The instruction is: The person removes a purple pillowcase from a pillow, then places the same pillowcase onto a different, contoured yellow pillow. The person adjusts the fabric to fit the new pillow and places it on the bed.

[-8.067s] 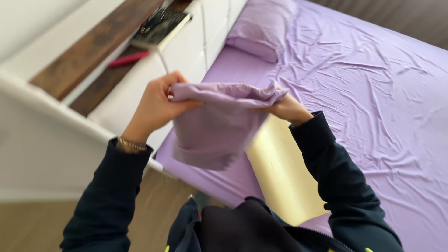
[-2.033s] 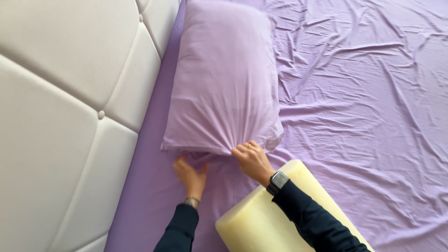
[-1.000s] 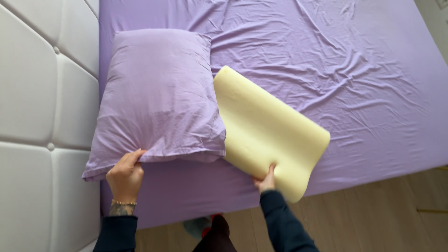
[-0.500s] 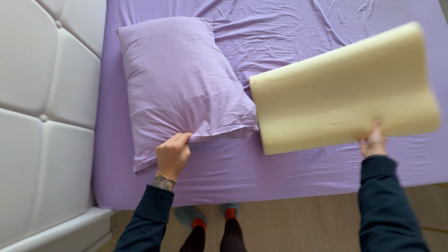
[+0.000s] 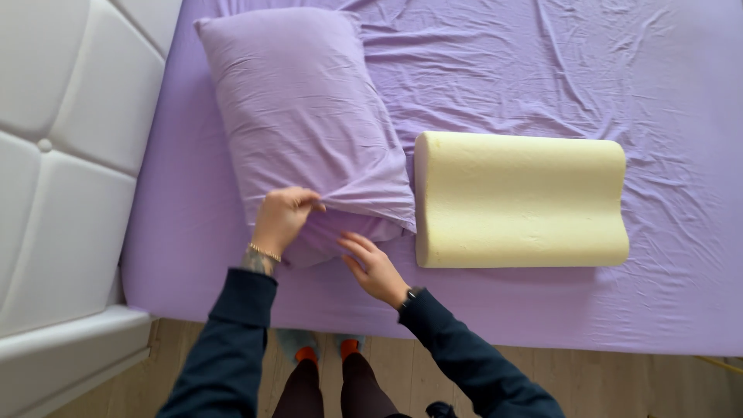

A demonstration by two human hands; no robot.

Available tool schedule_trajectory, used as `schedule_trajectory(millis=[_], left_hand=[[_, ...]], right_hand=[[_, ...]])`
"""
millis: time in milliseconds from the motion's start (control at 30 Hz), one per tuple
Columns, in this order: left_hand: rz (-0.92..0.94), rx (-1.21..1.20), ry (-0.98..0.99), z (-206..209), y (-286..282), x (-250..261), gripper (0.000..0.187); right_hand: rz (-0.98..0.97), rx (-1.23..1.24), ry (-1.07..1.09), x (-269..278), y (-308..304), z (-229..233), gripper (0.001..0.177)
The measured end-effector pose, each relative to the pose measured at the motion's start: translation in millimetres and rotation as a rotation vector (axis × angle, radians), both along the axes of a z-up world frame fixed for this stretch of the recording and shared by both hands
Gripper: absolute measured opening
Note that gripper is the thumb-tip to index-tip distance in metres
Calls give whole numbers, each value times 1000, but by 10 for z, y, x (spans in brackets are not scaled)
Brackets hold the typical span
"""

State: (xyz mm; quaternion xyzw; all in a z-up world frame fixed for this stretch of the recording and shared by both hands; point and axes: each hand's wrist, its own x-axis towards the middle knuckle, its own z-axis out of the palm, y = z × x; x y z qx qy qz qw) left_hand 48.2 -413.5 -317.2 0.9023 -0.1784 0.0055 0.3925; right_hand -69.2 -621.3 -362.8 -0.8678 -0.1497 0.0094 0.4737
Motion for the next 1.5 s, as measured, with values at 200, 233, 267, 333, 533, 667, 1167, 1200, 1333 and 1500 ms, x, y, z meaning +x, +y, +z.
schedule_trajectory(millis=[200,233,267,333,533,667,1167,1200,1333,1500], left_hand=[[170,20,-134,177,71,7,12],[187,84,-166,167,106,10,12],[191,207,-237,157,150,6,12],[194,451,-370,93,212,-46,11],[354,288,417,-386,71,-754,37],[252,-187,-32,-973,66,-733,41],[286,-174,364,-1161,626,-22,35],[260,-145,327,-1181,623,-63,35],[171,-84,270,-1190,633,-336,34],[164,-87,276,-1143,657,-566,37]], right_hand=[[-22,-338,-301,488,234,-282,75],[-37,-430,-379,605,239,-358,86],[-21,-425,-261,728,251,-426,84],[15,-416,-19,937,249,-574,80],[62,-239,-51,1458,380,-982,46],[168,-40,129,1568,454,-752,37],[-763,105,651,-446,681,-2014,43],[-795,134,677,-425,748,-2134,41],[-875,276,778,-268,865,-2341,28],[-700,252,791,-411,707,-2087,18]])
